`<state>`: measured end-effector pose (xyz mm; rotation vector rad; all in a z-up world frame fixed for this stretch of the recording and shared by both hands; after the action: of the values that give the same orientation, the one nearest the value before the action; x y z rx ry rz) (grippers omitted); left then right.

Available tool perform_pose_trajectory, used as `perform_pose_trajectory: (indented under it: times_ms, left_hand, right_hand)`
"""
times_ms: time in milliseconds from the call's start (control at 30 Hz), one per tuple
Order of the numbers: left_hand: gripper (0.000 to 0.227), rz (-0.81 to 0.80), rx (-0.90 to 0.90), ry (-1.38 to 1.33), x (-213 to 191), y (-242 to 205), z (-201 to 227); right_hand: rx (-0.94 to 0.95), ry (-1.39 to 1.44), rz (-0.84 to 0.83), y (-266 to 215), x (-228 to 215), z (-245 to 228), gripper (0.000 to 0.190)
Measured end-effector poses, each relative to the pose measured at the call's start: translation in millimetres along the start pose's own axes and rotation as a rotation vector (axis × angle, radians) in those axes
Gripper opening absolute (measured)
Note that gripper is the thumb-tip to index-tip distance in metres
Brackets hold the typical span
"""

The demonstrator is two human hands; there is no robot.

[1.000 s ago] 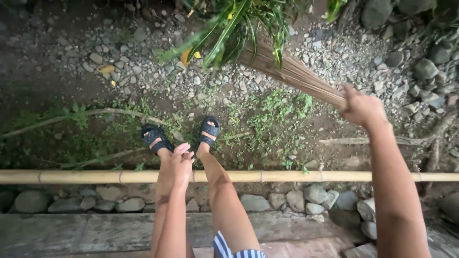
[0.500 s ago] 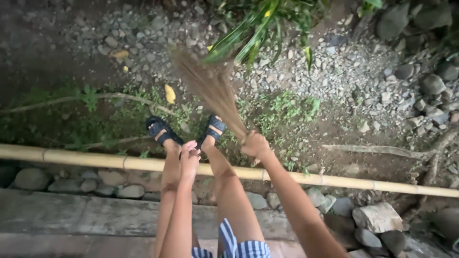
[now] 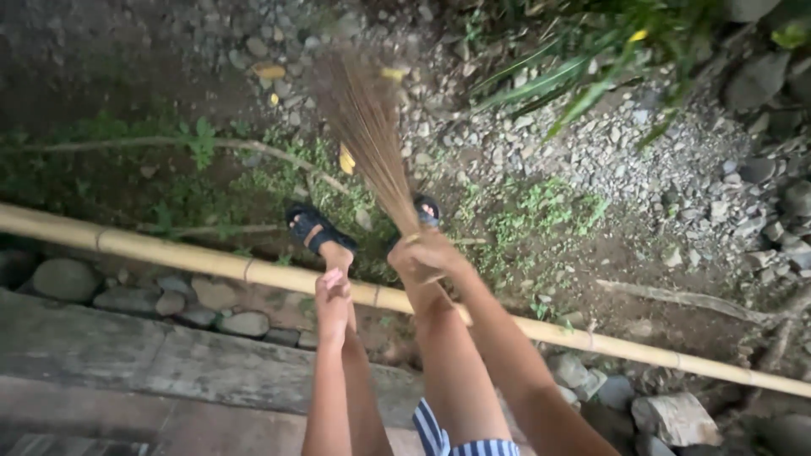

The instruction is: Sweep leaves and debris in an outdoor yard area using a broom.

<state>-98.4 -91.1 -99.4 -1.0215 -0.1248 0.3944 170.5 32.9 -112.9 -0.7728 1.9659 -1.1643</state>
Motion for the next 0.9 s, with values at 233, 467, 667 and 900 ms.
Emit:
perform_pose_trajectory:
  times_ms: [233,467,667,900]
  left_hand:
    - [0.041,-0.029,0.023,-0.165,-24,-2,-20]
    - [0.031,0.038,-0.068,-0.269,-63,21,-20]
    - [0.033,0.065,0.021,-0.405,-120,43,-12]
    - [0.030,0.178,0.039,-0.461,-168,46,6]
  right_hand:
    - [0.050,0.134,0.137,-130,42,15,0.079]
    - [0.317,1.276,-0.311,-55,174,-94,0.025]
    - [0.297,1.045,-0.702,-42,134,-181,0.019]
    - [0.275,1.041,-0.111,-70,41,-171,0.011]
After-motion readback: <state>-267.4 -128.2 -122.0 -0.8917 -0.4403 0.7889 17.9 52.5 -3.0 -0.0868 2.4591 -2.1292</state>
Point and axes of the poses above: each hand's wrist, its own y-axis towards the middle knuckle, its own x-axis out of the palm, z = x × y, the point moved 9 cm from there along y, towards the middle knuckle, and after that the axes turned 5 degrees about -y, right-handed, at the moved point
